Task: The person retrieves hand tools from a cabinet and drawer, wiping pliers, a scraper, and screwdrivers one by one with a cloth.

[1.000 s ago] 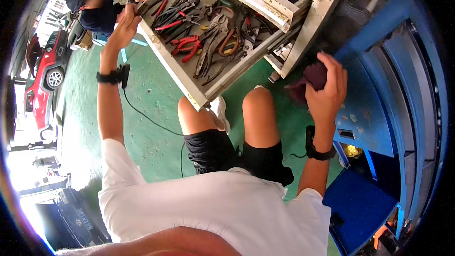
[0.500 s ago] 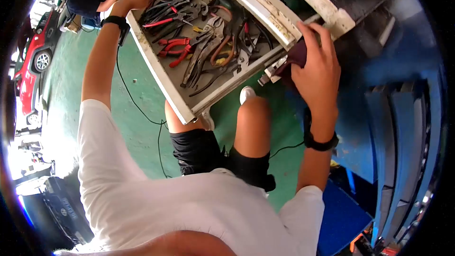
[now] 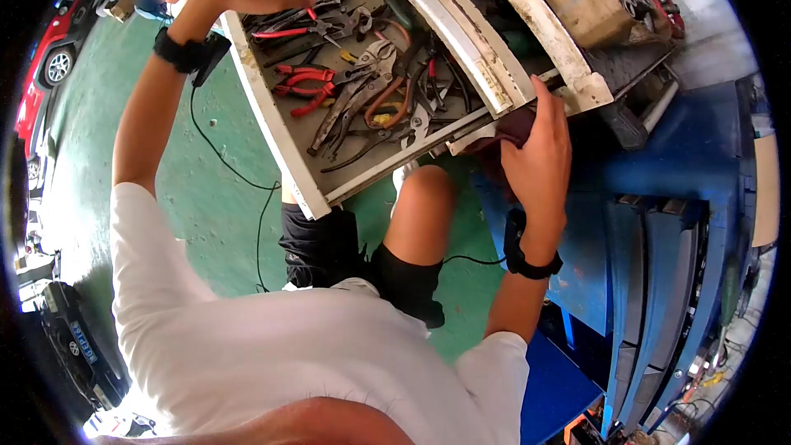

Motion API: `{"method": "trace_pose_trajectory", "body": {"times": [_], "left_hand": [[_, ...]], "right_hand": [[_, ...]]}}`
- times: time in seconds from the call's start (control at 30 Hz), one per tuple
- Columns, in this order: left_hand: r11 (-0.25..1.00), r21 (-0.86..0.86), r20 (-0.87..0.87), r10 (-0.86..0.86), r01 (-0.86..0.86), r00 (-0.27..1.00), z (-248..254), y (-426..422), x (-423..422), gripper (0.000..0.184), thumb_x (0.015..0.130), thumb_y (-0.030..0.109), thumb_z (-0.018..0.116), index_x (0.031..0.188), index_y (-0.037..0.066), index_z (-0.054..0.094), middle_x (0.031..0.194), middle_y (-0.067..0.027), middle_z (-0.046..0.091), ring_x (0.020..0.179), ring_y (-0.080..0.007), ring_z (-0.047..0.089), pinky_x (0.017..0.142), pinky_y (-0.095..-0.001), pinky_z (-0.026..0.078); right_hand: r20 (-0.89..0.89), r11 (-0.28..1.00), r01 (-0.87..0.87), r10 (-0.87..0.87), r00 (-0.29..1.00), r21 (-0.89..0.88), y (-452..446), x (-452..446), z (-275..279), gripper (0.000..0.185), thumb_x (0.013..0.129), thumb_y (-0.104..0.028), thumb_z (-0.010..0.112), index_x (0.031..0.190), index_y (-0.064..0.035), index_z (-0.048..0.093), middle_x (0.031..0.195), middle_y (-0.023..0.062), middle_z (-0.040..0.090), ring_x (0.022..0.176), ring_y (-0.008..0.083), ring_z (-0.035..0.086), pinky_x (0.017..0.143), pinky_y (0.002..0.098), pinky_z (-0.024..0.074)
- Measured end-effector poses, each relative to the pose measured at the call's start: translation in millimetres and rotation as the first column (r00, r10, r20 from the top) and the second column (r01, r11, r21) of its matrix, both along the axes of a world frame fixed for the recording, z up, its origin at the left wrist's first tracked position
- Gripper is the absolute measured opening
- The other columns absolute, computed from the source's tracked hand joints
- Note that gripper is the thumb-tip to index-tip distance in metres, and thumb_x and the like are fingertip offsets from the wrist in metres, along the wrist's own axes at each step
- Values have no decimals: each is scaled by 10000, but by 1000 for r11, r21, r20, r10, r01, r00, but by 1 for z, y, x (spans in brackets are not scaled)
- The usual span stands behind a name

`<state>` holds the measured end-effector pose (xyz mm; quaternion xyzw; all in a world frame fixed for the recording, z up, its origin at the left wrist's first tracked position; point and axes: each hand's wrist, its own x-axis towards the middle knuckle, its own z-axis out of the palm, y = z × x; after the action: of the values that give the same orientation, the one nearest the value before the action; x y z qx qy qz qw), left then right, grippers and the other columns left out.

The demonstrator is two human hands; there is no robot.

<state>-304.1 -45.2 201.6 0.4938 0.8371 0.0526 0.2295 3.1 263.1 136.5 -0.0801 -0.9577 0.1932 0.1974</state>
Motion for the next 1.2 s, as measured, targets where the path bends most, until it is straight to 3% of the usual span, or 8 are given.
{"method": "trace_pose_trajectory", "body": {"times": [0.07, 0.17, 0.37, 0.5, 0.7, 0.87, 1.03, 1.2], "left_hand": [[993, -109, 86, -43, 52, 995, 9, 16, 18, 534, 992, 282, 571, 1458, 77, 410, 1361, -206, 531, 1185, -373, 555, 1049, -475, 424], [933, 335, -17, -133, 131, 991, 1, 30, 24, 398, 963, 222, 573, 1306, 26, 521, 1298, -203, 551, 1163, -392, 555, 991, -485, 453], [783, 365, -666, -160, 505, 729, -59, 114, 9, 643, 790, 2, 589, 1413, 116, 476, 1273, -127, 565, 1264, -330, 526, 1029, -461, 477], [962, 215, -561, -22, 171, 828, -38, 135, 41, 772, 774, -50, 590, 1499, 154, 422, 1309, -86, 557, 1185, -313, 537, 950, -428, 546], [965, 205, -650, 7, 166, 760, -64, 148, 31, 565, 826, 98, 665, 1363, 236, 551, 1311, -5, 527, 1216, -316, 497, 924, -432, 562], [921, 297, -562, -43, 251, 826, -51, 117, 38, 423, 811, 95, 599, 1231, 44, 589, 1229, -151, 589, 1157, -352, 559, 972, -459, 472], [832, 321, -667, -141, 453, 732, -53, 85, 40, 411, 768, 104, 607, 1172, 37, 640, 1161, -129, 630, 1162, -317, 565, 997, -399, 433], [907, 227, -632, -141, 355, 763, -24, 49, 68, 371, 773, 113, 594, 1127, 21, 654, 1101, -139, 644, 1096, -331, 597, 903, -450, 465]], "right_hand": [[-26, 998, -37, 36, 999, -42, -2, -3, -5, 711, 711, 45, 680, 1390, -14, 479, 1240, 241, 550, 1161, 452, 531, 988, 475, 447], [-100, 999, -20, 15, 995, -48, -5, -8, -8, 702, 706, 27, 694, 1378, -5, 491, 1278, 247, 569, 1177, 450, 546, 1001, 465, 454], [30, 994, 79, -77, 997, -78, -5, -7, 6, 665, 706, -25, 714, 1345, 8, 529, 1252, 271, 616, 1147, 451, 586, 981, 457, 478], [2, 989, 72, -73, 997, -128, -10, -7, 3, 651, 719, -23, 698, 1348, 6, 530, 1199, 275, 634, 1108, 455, 599, 951, 461, 486], [-34, 977, 101, -110, 993, -188, -19, -4, 0, 627, 719, -15, 703, 1325, -19, 545, 1070, 254, 672, 975, 432, 645, 875, 446, 509], [-15, 943, 97, -107, 994, -320, -35, 2, 0, 585, 720, 7, 695, 1289, -56, 575, 947, 201, 695, 869, 372, 679, 821, 411, 527], [-12, 917, 61, -72, 997, -394, -60, 14, 0, 580, 714, 7, 697, 1280, -59, 588, 990, 204, 691, 902, 376, 675, 836, 412, 525], [8, 923, 33, -32, 999, -384, -89, 28, -1, 620, 690, 1, 691, 1297, -60, 582, 1148, 224, 655, 1029, 417, 636, 900, 434, 515]]}}
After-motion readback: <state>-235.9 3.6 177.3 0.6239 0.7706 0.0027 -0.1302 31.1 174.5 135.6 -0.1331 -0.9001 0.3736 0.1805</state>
